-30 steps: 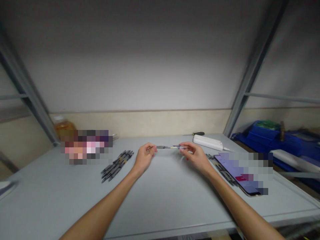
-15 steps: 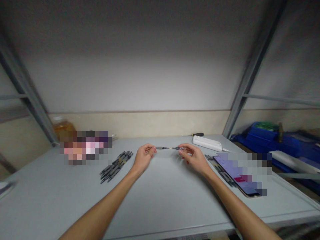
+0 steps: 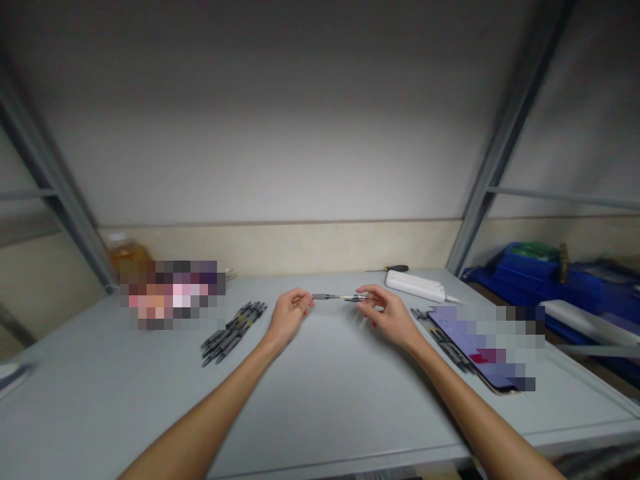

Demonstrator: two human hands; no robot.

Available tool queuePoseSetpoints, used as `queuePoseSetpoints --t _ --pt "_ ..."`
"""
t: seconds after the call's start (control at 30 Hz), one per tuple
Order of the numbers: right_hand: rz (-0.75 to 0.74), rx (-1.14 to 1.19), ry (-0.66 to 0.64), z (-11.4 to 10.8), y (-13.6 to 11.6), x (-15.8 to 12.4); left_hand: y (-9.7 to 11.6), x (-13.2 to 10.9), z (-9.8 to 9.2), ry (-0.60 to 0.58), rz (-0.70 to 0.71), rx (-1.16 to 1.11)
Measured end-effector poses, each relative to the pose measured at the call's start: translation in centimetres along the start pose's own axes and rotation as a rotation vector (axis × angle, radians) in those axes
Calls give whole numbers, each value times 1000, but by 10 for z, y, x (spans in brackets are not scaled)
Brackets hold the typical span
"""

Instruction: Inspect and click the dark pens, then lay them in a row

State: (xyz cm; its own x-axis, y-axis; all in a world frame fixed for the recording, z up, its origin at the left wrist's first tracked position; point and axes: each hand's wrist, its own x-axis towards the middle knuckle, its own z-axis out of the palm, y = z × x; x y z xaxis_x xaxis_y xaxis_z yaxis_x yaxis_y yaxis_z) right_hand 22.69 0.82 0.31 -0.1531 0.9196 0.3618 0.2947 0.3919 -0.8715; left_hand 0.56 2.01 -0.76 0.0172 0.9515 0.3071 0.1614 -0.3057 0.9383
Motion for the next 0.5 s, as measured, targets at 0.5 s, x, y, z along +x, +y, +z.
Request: queuePoseSetpoints --t 0.5 --pt "230 154 -202 0 -8 -3 -1 -3 -1 -8 112 143"
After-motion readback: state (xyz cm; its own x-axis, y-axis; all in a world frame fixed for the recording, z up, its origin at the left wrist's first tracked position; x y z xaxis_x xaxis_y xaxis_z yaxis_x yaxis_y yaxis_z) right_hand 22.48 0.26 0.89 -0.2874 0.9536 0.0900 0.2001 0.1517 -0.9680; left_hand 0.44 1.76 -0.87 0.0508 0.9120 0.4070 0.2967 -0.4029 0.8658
